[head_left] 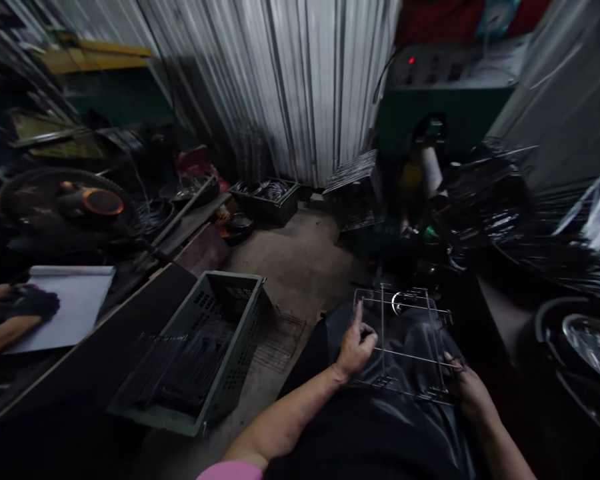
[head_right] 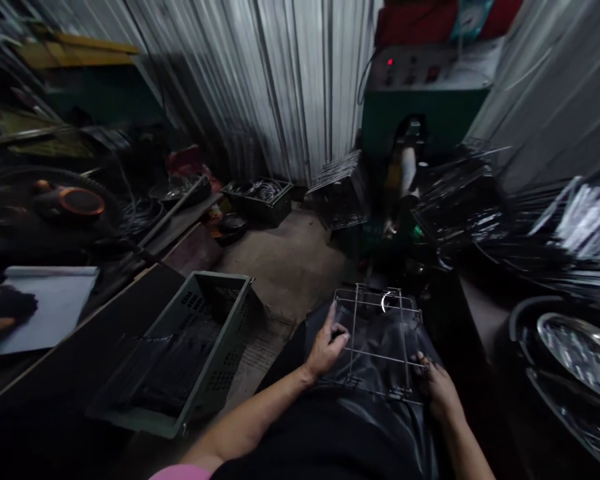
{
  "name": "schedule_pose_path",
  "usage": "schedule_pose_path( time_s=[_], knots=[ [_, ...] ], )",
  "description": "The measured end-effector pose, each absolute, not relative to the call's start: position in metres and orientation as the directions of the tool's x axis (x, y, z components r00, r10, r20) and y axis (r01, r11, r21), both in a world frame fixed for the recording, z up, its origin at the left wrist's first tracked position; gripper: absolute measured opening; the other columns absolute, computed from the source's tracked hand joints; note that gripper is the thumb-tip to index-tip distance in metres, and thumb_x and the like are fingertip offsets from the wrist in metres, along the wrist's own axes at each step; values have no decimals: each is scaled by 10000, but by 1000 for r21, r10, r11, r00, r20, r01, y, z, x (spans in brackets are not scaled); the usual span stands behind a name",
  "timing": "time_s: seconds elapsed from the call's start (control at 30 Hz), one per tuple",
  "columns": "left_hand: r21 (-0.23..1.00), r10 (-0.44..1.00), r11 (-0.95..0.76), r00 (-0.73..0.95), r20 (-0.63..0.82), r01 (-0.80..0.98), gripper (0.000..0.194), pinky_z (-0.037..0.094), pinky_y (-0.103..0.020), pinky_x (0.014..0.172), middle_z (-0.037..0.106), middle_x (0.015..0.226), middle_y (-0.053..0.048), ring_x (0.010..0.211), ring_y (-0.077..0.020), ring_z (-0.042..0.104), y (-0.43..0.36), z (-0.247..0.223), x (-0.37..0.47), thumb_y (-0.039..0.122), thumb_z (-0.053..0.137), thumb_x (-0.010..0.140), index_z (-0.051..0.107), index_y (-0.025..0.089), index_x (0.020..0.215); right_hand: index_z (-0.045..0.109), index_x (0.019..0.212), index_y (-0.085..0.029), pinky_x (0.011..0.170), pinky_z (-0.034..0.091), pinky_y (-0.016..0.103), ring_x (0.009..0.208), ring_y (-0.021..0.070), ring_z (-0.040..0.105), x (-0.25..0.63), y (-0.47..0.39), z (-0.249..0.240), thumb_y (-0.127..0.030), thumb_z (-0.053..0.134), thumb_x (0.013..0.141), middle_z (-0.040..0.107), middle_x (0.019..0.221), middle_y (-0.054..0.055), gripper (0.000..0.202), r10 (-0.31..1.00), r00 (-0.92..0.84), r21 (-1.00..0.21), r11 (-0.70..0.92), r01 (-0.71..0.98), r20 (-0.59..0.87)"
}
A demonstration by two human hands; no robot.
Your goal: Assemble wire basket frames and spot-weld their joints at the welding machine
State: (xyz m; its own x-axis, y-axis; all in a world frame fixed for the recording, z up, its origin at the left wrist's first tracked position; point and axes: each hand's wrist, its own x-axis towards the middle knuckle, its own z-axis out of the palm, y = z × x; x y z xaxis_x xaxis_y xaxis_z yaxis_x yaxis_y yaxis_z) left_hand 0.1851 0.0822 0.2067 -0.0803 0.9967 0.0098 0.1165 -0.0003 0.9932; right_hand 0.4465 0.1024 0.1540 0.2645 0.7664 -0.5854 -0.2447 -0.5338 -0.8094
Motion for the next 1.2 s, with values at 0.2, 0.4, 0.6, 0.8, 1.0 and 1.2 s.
schedule_pose_path(
  time_s=[0.2, 0.4, 0.6, 0.8, 1.0, 1.2],
  knots=[
    [998, 997, -20, -74, 25, 67, 768, 388, -257, 797, 570, 731, 34, 715, -111, 503, 82, 220, 187, 110, 465, 706, 153, 193, 1404, 603, 674, -155, 296, 211, 150, 321, 51, 355, 438, 93, 160, -371, 705, 542, 500, 451, -59, 273, 814, 182, -825, -500, -263, -552],
    [996, 996, 31, -85, -38, -84, 772, 382, -237, 757, 579, 722, 33, 689, -102, 498, 97, 241, 166, 118, 478, 662, 226, 197, 1387, 623, 720, -163, 396, 376, 184, 430, 105, 492, 422, 89, 197, -398, 727, 563, 549, 506, -33, 301, 876, 99, -853, -426, -301, -472],
    [974, 993, 88, -60, -103, -211, 768, 371, -214, 679, 587, 722, 24, 642, -89, 480, 102, 233, 160, 163, 519, 664, 246, 197, 1381, 610, 698, -169, 449, 407, 211, 449, 114, 491, 421, 88, 210, -459, 759, 528, 545, 510, -32, 368, 901, 52, -865, -396, -307, -431],
    [985, 995, 82, -40, -89, -153, 719, 372, -230, 715, 599, 779, 8, 679, -94, 485, 107, 211, 152, 242, 534, 737, 228, 208, 1386, 595, 694, -173, 529, 425, 254, 597, 186, 566, 425, 100, 196, -564, 627, 620, 604, 619, 18, 400, 937, 51, -938, -346, 22, -345],
    [995, 994, 102, -28, -102, -1, 674, 355, -246, 759, 570, 752, 24, 704, -104, 477, 110, 203, 148, 218, 487, 751, 245, 205, 1380, 614, 663, -188, 617, 405, 283, 692, 225, 557, 441, 132, 188, -569, 550, 660, 619, 669, 47, 386, 975, 199, -889, -177, 422, -100],
    [992, 994, 110, -25, -108, 63, 664, 358, -260, 776, 577, 769, 22, 728, -110, 488, 111, 195, 149, 227, 450, 783, 190, 214, 1393, 617, 739, -154, 644, 422, 275, 711, 209, 558, 435, 152, 175, -561, 556, 663, 627, 720, 56, 418, 938, 322, -954, -207, 215, -131]
  ],
)
